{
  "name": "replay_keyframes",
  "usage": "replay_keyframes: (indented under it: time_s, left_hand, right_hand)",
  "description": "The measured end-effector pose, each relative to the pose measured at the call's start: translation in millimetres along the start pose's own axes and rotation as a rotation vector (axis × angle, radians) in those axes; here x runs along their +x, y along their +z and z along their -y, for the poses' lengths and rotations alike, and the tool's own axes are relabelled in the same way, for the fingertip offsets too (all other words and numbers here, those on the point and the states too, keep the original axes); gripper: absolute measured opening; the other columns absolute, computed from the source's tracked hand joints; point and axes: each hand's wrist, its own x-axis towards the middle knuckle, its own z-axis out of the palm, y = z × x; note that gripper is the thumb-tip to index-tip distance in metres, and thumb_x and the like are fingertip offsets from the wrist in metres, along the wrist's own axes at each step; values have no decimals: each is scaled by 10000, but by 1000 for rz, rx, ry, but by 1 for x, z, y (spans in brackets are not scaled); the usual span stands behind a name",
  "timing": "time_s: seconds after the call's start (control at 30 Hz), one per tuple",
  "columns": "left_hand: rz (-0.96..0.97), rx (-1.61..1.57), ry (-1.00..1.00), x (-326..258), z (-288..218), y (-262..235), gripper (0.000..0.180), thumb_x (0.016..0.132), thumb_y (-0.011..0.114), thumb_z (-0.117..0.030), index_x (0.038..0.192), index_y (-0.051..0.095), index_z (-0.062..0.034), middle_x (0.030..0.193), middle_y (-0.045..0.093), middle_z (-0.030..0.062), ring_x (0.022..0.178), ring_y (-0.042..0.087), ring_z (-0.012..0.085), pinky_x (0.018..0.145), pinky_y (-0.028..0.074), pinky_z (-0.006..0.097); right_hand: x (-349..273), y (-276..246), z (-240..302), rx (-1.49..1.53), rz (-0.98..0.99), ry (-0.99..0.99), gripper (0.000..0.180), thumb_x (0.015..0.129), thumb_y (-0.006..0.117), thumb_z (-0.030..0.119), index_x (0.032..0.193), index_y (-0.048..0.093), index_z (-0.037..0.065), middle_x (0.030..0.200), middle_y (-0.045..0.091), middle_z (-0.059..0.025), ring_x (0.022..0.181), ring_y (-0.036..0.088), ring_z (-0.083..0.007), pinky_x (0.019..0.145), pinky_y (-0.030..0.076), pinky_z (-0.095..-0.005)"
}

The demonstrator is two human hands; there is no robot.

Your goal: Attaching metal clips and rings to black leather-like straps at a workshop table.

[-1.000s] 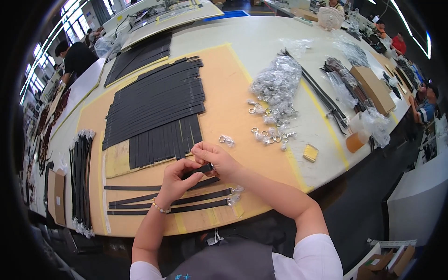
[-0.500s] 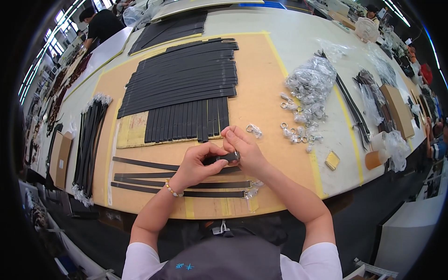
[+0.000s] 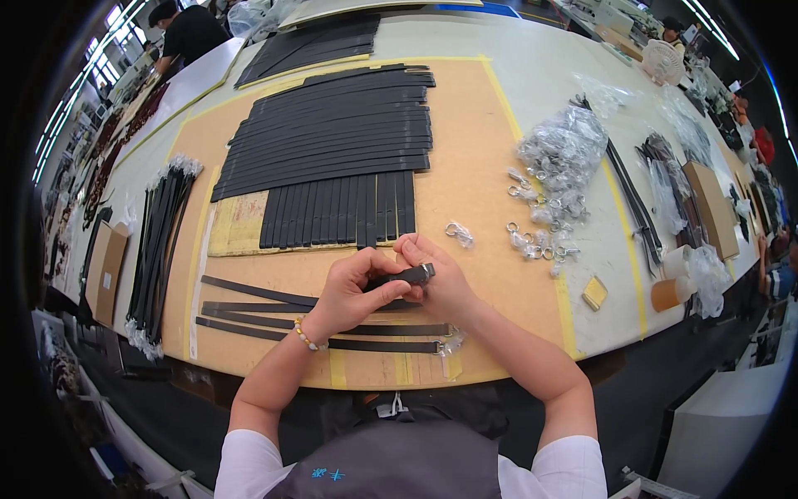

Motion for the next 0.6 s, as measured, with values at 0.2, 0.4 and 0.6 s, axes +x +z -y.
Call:
replay_keyframes:
  time_s: [0.2,0.4,0.6]
  left_hand:
    - [-6,144,20,-1,4,2,157,919,730,-22,1033,631,22,946,722,80,884,721,135,770,580,261]
    - [-23,339,88,0,-11,0,180,845,778,-11,984,666,11,894,705,46,784,680,81,680,547,229]
    - [-183,314,178,1,-14,-15,201,796,787,7,975,695,6,856,687,31,720,617,60,611,473,202]
  right_hand:
    - [4,13,-10,-287,-207,-120,208,1095,473,304,1107,510,100,824,523,52,629,497,-19,522,393,-173]
    - [-6,11,6,-502,-162,-77,179,1083,511,272,1112,514,96,900,542,41,805,550,-17,668,466,-170]
    - [-10,-9,20,-114,232,-46,224,1010,638,225,1181,575,96,1164,668,-76,1066,662,-195,920,543,-389]
